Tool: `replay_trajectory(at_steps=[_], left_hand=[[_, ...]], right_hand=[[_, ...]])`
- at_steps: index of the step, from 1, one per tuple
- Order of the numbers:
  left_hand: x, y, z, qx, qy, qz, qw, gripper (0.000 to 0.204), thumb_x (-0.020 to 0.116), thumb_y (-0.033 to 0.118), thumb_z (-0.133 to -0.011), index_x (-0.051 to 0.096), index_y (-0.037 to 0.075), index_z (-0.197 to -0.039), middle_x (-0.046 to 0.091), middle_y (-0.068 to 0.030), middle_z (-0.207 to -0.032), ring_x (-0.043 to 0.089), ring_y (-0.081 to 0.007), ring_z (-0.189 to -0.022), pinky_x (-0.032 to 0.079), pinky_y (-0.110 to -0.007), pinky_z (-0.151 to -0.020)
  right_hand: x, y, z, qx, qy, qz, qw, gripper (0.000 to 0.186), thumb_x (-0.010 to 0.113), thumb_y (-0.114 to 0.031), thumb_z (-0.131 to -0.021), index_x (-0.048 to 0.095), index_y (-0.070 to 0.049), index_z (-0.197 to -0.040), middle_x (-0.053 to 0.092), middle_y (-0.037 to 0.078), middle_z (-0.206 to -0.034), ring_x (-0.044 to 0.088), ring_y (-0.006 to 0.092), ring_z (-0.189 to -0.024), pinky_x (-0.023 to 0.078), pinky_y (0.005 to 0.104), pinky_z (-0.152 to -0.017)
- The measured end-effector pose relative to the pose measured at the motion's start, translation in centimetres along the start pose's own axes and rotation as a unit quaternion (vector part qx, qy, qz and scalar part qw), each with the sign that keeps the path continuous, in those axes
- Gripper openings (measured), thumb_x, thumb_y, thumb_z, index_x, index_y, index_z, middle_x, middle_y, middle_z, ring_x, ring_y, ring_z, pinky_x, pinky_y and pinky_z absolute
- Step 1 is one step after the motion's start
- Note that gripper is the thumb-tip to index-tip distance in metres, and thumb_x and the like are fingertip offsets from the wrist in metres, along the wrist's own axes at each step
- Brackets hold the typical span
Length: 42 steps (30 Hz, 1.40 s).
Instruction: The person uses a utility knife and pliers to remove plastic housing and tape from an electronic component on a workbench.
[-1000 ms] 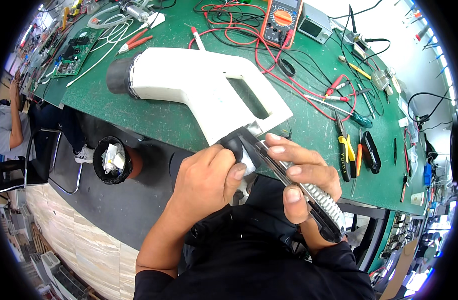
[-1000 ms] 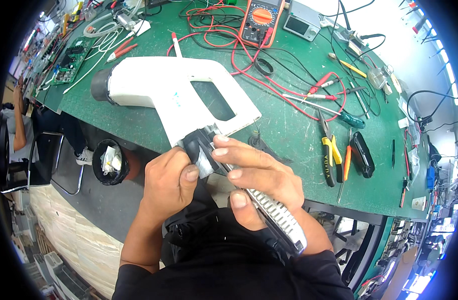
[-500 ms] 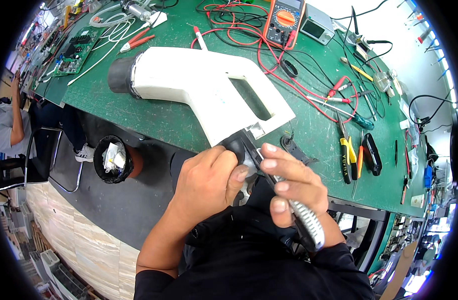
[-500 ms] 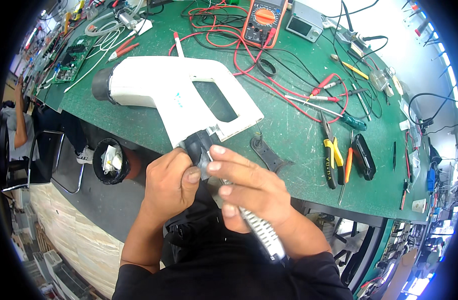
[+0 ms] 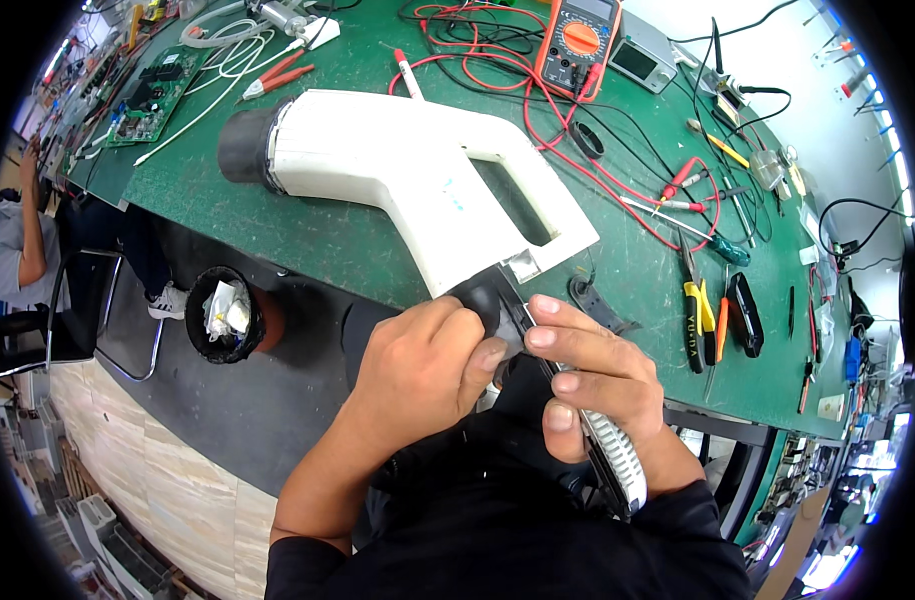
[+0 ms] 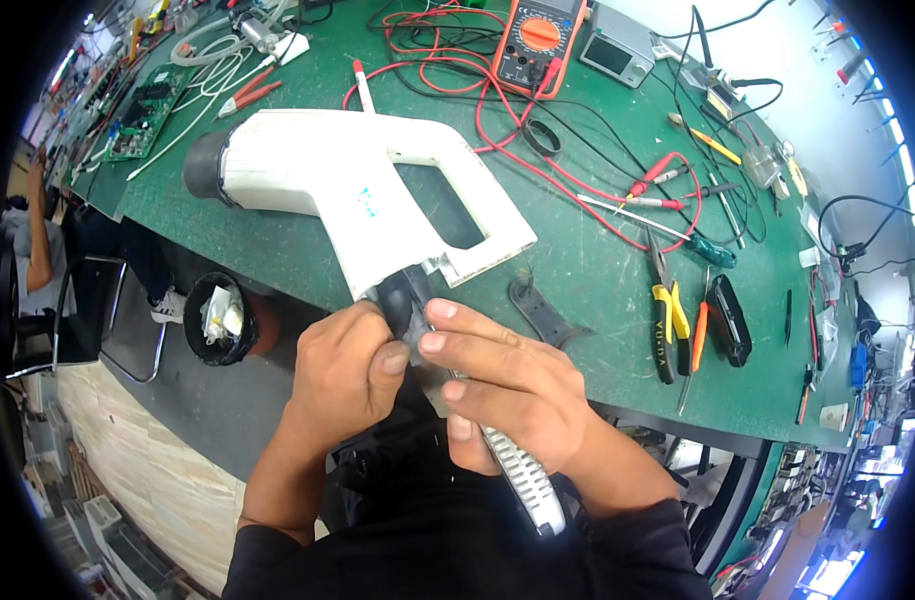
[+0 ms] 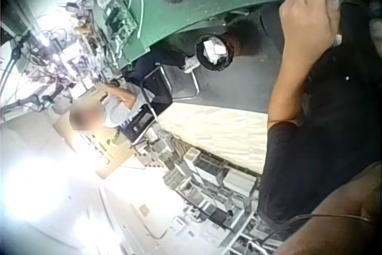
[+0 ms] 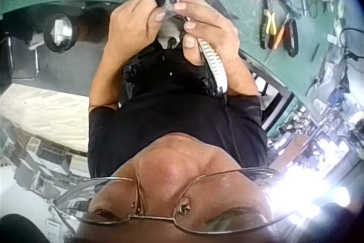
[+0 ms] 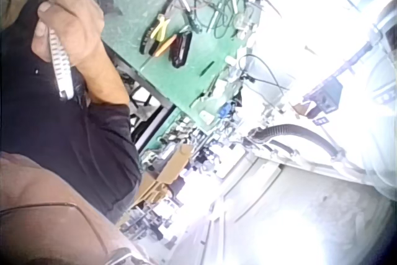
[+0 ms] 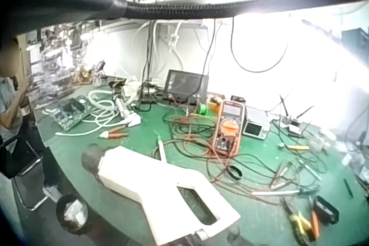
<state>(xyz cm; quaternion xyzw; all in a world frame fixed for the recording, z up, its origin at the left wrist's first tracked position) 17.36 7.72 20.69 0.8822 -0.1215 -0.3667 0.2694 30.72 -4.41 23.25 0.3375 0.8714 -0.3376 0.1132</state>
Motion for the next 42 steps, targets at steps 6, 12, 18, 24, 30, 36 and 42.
replay_trajectory(at_steps=[6, 12, 18, 24, 30, 36, 42], left_hand=[[0.0, -0.1, 0.1, -0.005, -0.009, 0.008, 1.000, 0.026, 0.064, 0.019, -0.089, 0.048, 0.005, -0.074, 0.049, -0.0101, -0.067, 0.053, -0.0291, -0.056, 0.045, -0.039, -0.050], [0.1, -0.1, 0.2, -0.006, -0.001, 0.007, 1.000, 0.025, 0.062, 0.018, -0.090, 0.047, 0.005, -0.074, 0.049, -0.0110, -0.067, 0.053, -0.0301, -0.057, 0.045, -0.040, -0.050], [0.0, 0.1, 0.3, -0.024, -0.005, 0.005, 1.000, 0.024, 0.060, 0.017, -0.091, 0.047, 0.004, -0.075, 0.049, -0.0123, -0.068, 0.054, -0.0323, -0.060, 0.045, -0.041, -0.053], [0.0, 0.1, 0.4, -0.035, -0.014, 0.009, 0.999, 0.021, 0.059, 0.016, -0.090, 0.049, 0.003, -0.077, 0.048, -0.0131, -0.069, 0.053, -0.0330, -0.061, 0.045, -0.042, -0.056], [-0.2, 0.1, 0.6, -0.054, -0.027, 0.017, 0.998, 0.020, 0.058, 0.016, -0.091, 0.050, 0.003, -0.078, 0.049, -0.0139, -0.071, 0.053, -0.0344, -0.064, 0.044, -0.043, -0.057], [0.1, 0.0, 0.5, -0.052, -0.020, 0.014, 0.998, 0.021, 0.056, 0.016, -0.092, 0.050, 0.002, -0.078, 0.049, -0.0150, -0.070, 0.052, -0.0363, -0.062, 0.043, -0.043, -0.056], [0.1, 0.2, 0.4, -0.034, -0.010, 0.011, 0.999, 0.021, 0.055, 0.015, -0.093, 0.050, 0.002, -0.077, 0.048, -0.0153, -0.069, 0.051, -0.0372, -0.061, 0.042, -0.043, -0.056]], right_hand=[[-0.3, -0.5, -0.9, 0.027, 0.005, -0.009, 1.000, 0.012, 0.061, -0.001, -0.084, 0.054, 0.002, -0.093, 0.066, 0.026, -0.102, 0.067, 0.0426, -0.103, 0.060, 0.0438, -0.084], [-0.6, -1.0, -2.2, 0.043, 0.014, 0.007, 0.999, 0.011, 0.061, -0.003, -0.083, 0.056, 0.001, -0.092, 0.068, 0.022, -0.096, 0.071, 0.0393, -0.095, 0.061, 0.0381, -0.075], [-1.1, -1.1, -3.7, 0.072, 0.008, -0.009, 0.997, 0.015, 0.062, -0.003, -0.079, 0.058, 0.000, -0.093, 0.069, 0.019, -0.094, 0.072, 0.0345, -0.089, 0.059, 0.0345, -0.070], [-2.2, -2.1, -5.5, 0.210, -0.027, -0.064, 0.975, 0.016, 0.061, -0.008, -0.084, 0.056, 0.001, -0.095, 0.067, 0.024, -0.100, 0.068, 0.0319, -0.099, 0.052, 0.0434, -0.093], [-2.9, -2.1, -6.8, 0.271, -0.053, -0.075, 0.958, 0.017, 0.059, -0.006, -0.081, 0.059, 0.001, -0.095, 0.068, 0.019, -0.099, 0.068, 0.0274, -0.099, 0.053, 0.0392, -0.092], [-3.4, -1.7, -8.1, 0.314, -0.058, -0.073, 0.945, 0.020, 0.058, -0.009, -0.072, 0.062, 0.002, -0.088, 0.069, 0.013, -0.090, 0.065, 0.0183, -0.084, 0.050, 0.0296, -0.079], [-2.9, -0.4, -8.9, 0.232, -0.019, -0.101, 0.967, 0.012, 0.056, -0.001, -0.075, 0.065, 0.001, -0.083, 0.063, 0.004, -0.074, 0.056, 0.0091, -0.068, 0.043, 0.0248, -0.060]])
Point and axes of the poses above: each hand's wrist, its own z-axis away from the middle knuckle, its own x-axis out of the palm, y = z × x, the point moved 2 cm from there along -z, towards the middle knuckle
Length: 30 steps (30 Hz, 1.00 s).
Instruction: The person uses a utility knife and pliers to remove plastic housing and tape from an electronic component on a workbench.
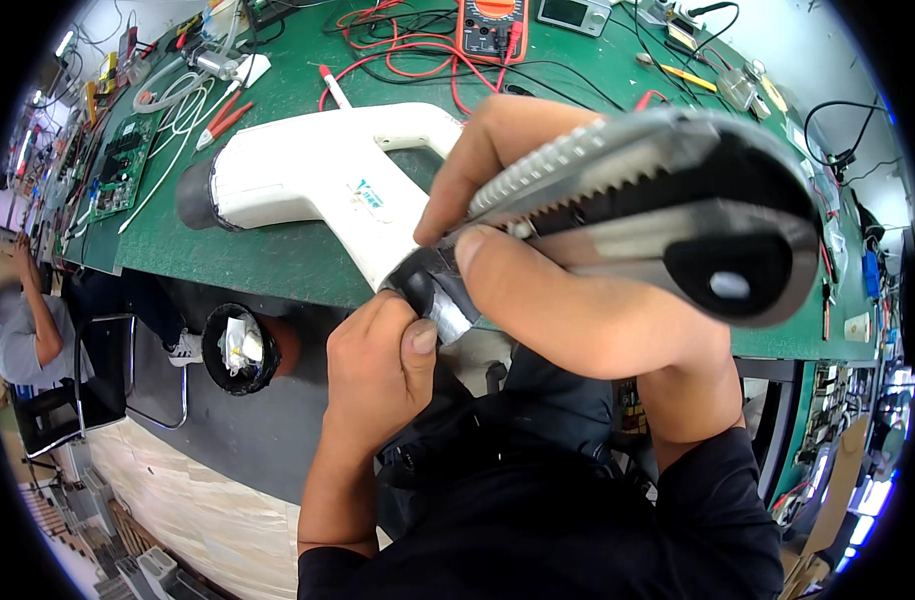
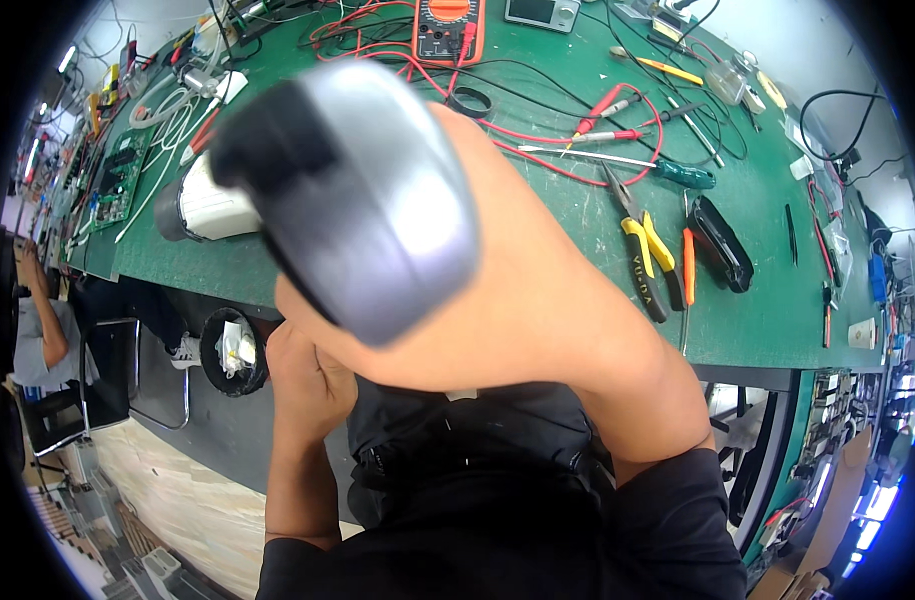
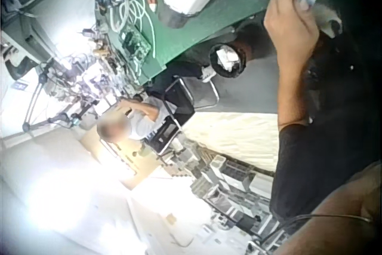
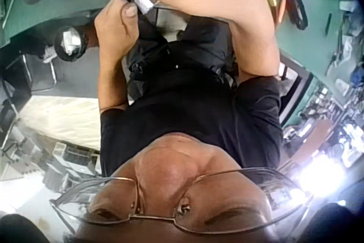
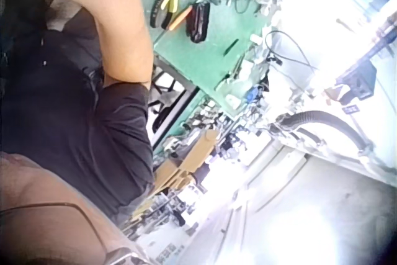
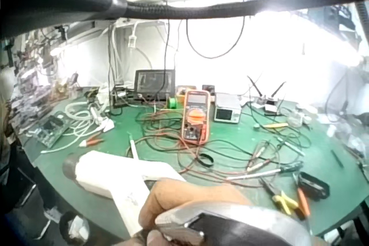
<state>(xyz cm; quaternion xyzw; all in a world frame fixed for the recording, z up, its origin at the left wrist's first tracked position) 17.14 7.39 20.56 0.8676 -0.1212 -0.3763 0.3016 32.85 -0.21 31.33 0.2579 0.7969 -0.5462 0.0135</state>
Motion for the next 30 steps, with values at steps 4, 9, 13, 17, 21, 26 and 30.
replay_trajectory(at_steps=[4, 9, 13, 17, 21, 26, 30], left_hand=[[0.0, 0.0, -0.1, -0.013, -0.015, 0.003, 1.000, 0.022, 0.051, 0.017, -0.096, 0.052, 0.000, -0.083, 0.051, -0.0163, -0.071, 0.053, -0.0364, -0.061, 0.042, -0.040, -0.056], [-0.2, 0.1, -0.1, -0.037, -0.025, 0.006, 0.999, 0.035, 0.044, 0.026, -0.102, 0.056, -0.004, -0.088, 0.052, -0.0159, -0.069, 0.050, -0.0315, -0.058, 0.039, -0.034, -0.056], [-0.1, 0.2, 0.0, -0.033, -0.016, 0.006, 0.999, 0.039, 0.043, 0.029, -0.103, 0.051, -0.004, -0.083, 0.045, -0.0138, -0.066, 0.043, -0.0281, -0.055, 0.035, -0.034, -0.053], [0.1, 0.6, 0.4, -0.046, 0.017, 0.004, 0.999, 0.033, 0.048, 0.023, -0.101, 0.048, -0.001, -0.078, 0.044, -0.0133, -0.066, 0.045, -0.0303, -0.055, 0.037, -0.037, -0.051], [0.6, 1.0, 0.9, -0.068, 0.046, 0.002, 0.997, 0.030, 0.050, 0.020, -0.100, 0.049, 0.000, -0.078, 0.045, -0.0132, -0.067, 0.046, -0.0320, -0.054, 0.039, -0.038, -0.051], [0.3, 1.2, 0.6, -0.059, 0.029, -0.026, 0.997, 0.028, 0.052, 0.018, -0.099, 0.049, 0.001, -0.077, 0.047, -0.0132, -0.067, 0.048, -0.0320, -0.055, 0.040, -0.038, -0.051], [0.3, 2.6, -0.7, -0.091, 0.005, -0.126, 0.988, 0.029, 0.057, 0.024, -0.095, 0.051, 0.002, -0.077, 0.052, -0.0144, -0.067, 0.053, -0.0341, -0.056, 0.044, -0.041, -0.052]], right_hand=[[-0.1, 0.2, -1.2, -0.008, 0.002, 0.006, 1.000, 0.005, 0.056, -0.002, -0.072, 0.058, 0.002, -0.073, 0.055, 0.008, -0.061, 0.049, 0.0141, -0.056, 0.041, 0.0299, -0.052], [-0.4, 0.0, -2.3, 0.057, 0.010, 0.019, 0.998, 0.016, 0.059, -0.008, -0.072, 0.055, 0.006, -0.064, 0.052, 0.012, -0.052, 0.050, 0.0187, -0.048, 0.043, 0.0341, -0.049], [-1.3, 1.0, -2.5, 0.116, 0.045, 0.000, 0.992, 0.018, 0.061, -0.012, -0.075, 0.060, 0.005, -0.070, 0.058, 0.011, -0.060, 0.057, 0.0179, -0.053, 0.046, 0.0328, -0.052], [-3.7, 1.2, 0.0, -0.059, 0.071, 0.061, 0.994, 0.018, 0.061, -0.010, -0.080, 0.063, 0.004, -0.090, 0.067, 0.015, -0.087, 0.065, 0.0232, -0.084, 0.052, 0.0335, -0.074], [-5.3, 2.1, 4.8, -0.134, 0.070, 0.340, 0.928, 0.022, 0.066, -0.010, -0.081, 0.062, 0.001, -0.099, 0.068, 0.019, -0.109, 0.066, 0.0326, -0.110, 0.053, 0.0403, -0.092], [-8.3, 5.3, 5.8, -0.111, -0.013, 0.567, 0.816, 0.030, 0.063, -0.003, -0.078, 0.062, -0.005, -0.108, 0.061, 0.014, -0.122, 0.057, 0.0343, -0.119, 0.053, 0.0390, -0.092], [-10.9, 8.2, 5.2, -0.076, -0.078, 0.675, 0.729, 0.037, 0.060, -0.003, -0.081, 0.060, -0.003, -0.118, 0.058, 0.016, -0.126, 0.053, 0.0338, -0.124, 0.052, 0.0373, -0.094]])
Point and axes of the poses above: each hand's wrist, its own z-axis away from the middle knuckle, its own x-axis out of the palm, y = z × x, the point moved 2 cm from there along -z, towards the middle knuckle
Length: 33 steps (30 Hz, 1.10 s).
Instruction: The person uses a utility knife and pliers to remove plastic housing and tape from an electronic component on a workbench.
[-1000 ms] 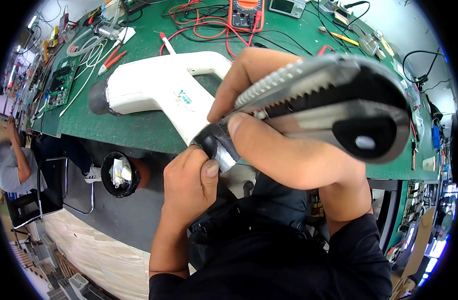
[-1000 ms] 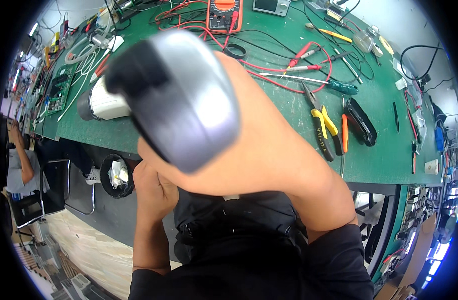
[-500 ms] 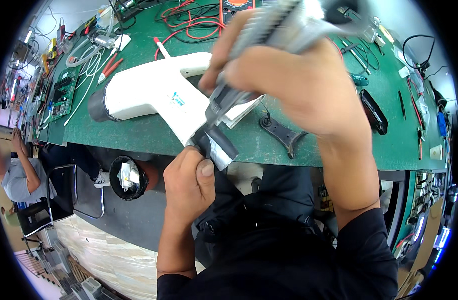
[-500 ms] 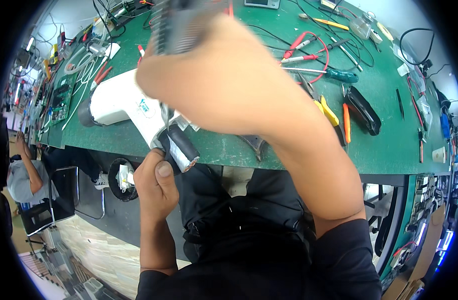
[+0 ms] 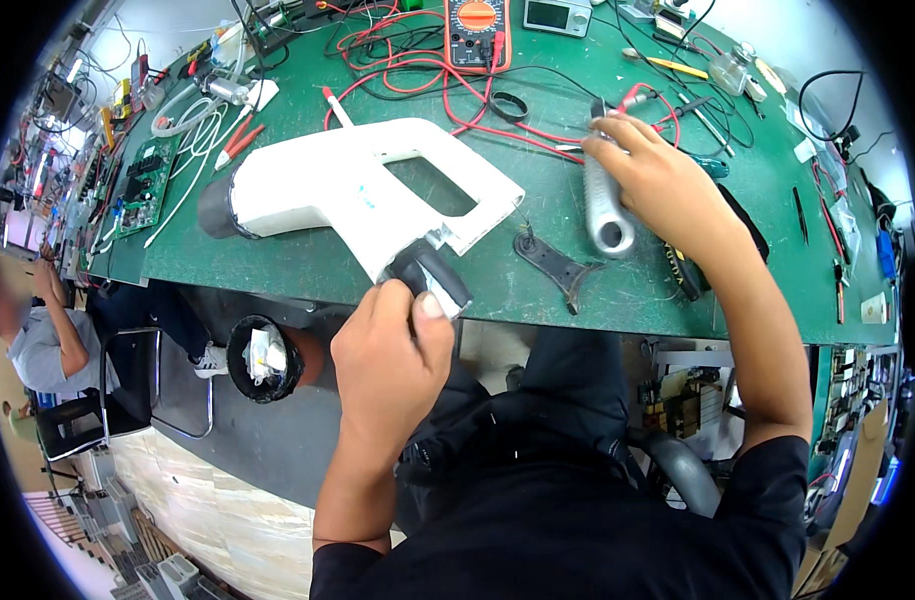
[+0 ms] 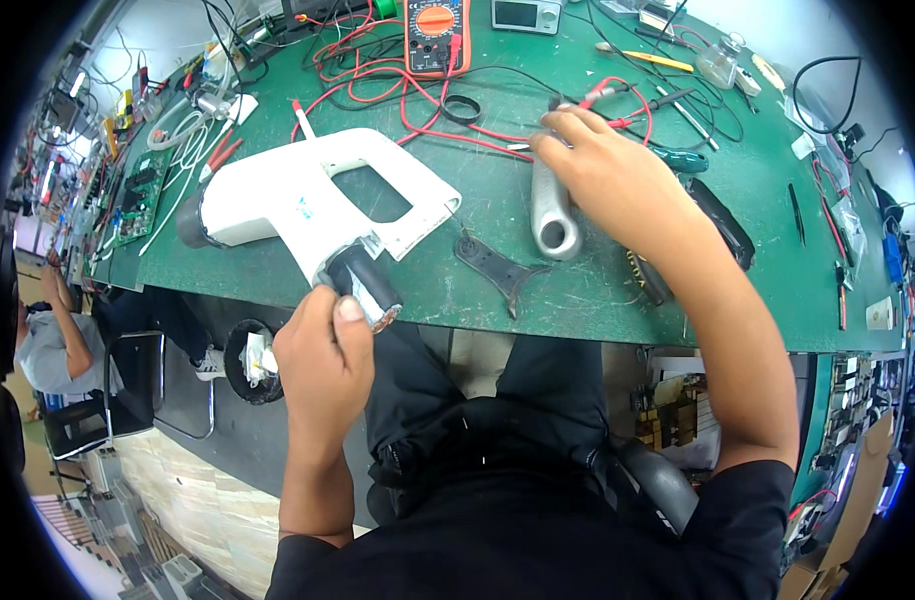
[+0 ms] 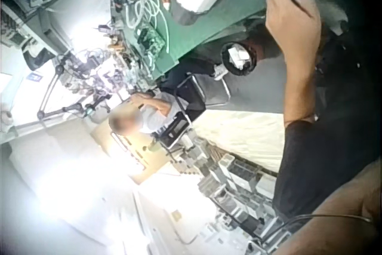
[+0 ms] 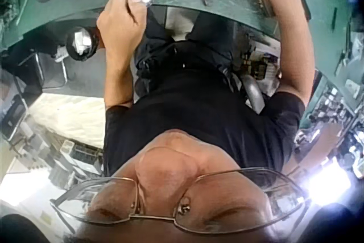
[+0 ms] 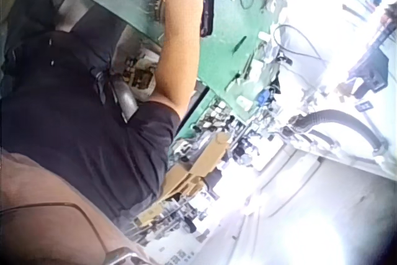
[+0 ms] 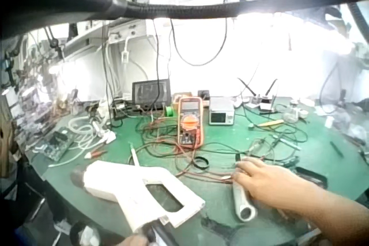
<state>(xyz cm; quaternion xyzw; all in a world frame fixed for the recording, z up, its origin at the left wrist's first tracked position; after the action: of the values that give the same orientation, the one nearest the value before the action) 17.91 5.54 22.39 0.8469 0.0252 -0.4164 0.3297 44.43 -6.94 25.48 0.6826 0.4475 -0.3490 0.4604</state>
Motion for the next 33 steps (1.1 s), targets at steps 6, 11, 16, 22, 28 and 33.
replay_trajectory(at_steps=[6, 11, 16, 22, 28, 33], left_hand=[[-0.9, 1.5, -0.9, -0.077, -0.061, -0.147, 0.984, 0.045, 0.059, 0.041, -0.093, 0.058, 0.000, -0.074, 0.062, -0.0174, -0.067, 0.062, -0.0363, -0.057, 0.048, -0.044, -0.054], [-0.9, 1.2, -0.6, -0.112, -0.088, -0.076, 0.987, 0.049, 0.055, 0.040, -0.097, 0.059, -0.001, -0.071, 0.062, -0.0208, -0.062, 0.062, -0.0396, -0.055, 0.047, -0.047, -0.053], [-1.9, 0.3, -0.4, -0.111, -0.111, 0.040, 0.987, 0.044, 0.051, 0.029, -0.100, 0.057, -0.001, -0.070, 0.059, -0.0231, -0.061, 0.059, -0.0429, -0.056, 0.045, -0.047, -0.054], [-3.2, -0.7, 0.7, -0.119, -0.156, 0.091, 0.976, 0.037, 0.047, 0.024, -0.101, 0.056, -0.001, -0.075, 0.061, -0.0173, -0.060, 0.062, -0.0388, -0.058, 0.047, -0.044, -0.057], [-3.4, -1.5, 1.5, -0.100, -0.155, 0.098, 0.978, 0.036, 0.045, 0.023, -0.103, 0.056, -0.001, -0.077, 0.064, -0.0138, -0.061, 0.065, -0.0343, -0.059, 0.050, -0.040, -0.059], [-3.2, -2.2, 2.2, -0.145, -0.145, 0.189, 0.960, 0.035, 0.045, 0.022, -0.102, 0.057, -0.001, -0.080, 0.064, -0.0165, -0.063, 0.067, -0.0346, -0.063, 0.052, -0.039, -0.062]], right_hand=[[-6.8, -5.3, -0.2, 0.023, 0.002, -0.089, 0.996, 0.023, 0.064, -0.011, -0.082, 0.060, 0.002, -0.100, 0.063, 0.015, -0.099, 0.063, 0.0301, -0.096, 0.055, 0.0359, -0.079], [-5.7, -11.4, -0.8, 0.071, -0.088, -0.348, 0.931, 0.026, 0.068, -0.022, -0.087, 0.065, 0.002, -0.098, 0.063, 0.017, -0.083, 0.064, 0.0355, -0.079, 0.053, 0.0434, -0.070], [-2.7, -13.2, -1.8, 0.150, -0.108, -0.572, 0.799, 0.037, 0.072, -0.029, -0.086, 0.064, 0.007, -0.088, 0.064, 0.020, -0.067, 0.066, 0.0311, -0.062, 0.049, 0.0388, -0.059], [-2.4, -14.1, -2.9, 0.179, -0.155, -0.613, 0.753, 0.044, 0.066, -0.032, -0.086, 0.063, 0.009, -0.069, 0.060, 0.026, -0.063, 0.064, 0.0424, -0.066, 0.050, 0.0472, -0.062], [-2.6, -16.7, -2.4, 0.144, -0.020, -0.427, 0.892, 0.032, 0.056, -0.021, -0.092, 0.060, 0.002, -0.070, 0.063, 0.022, -0.064, 0.063, 0.0404, -0.060, 0.052, 0.0467, -0.059], [-1.6, -16.5, -1.8, 0.116, 0.045, -0.459, 0.879, 0.029, 0.055, -0.018, -0.093, 0.058, 0.000, -0.071, 0.063, 0.019, -0.062, 0.062, 0.0398, -0.056, 0.051, 0.0471, -0.055]])
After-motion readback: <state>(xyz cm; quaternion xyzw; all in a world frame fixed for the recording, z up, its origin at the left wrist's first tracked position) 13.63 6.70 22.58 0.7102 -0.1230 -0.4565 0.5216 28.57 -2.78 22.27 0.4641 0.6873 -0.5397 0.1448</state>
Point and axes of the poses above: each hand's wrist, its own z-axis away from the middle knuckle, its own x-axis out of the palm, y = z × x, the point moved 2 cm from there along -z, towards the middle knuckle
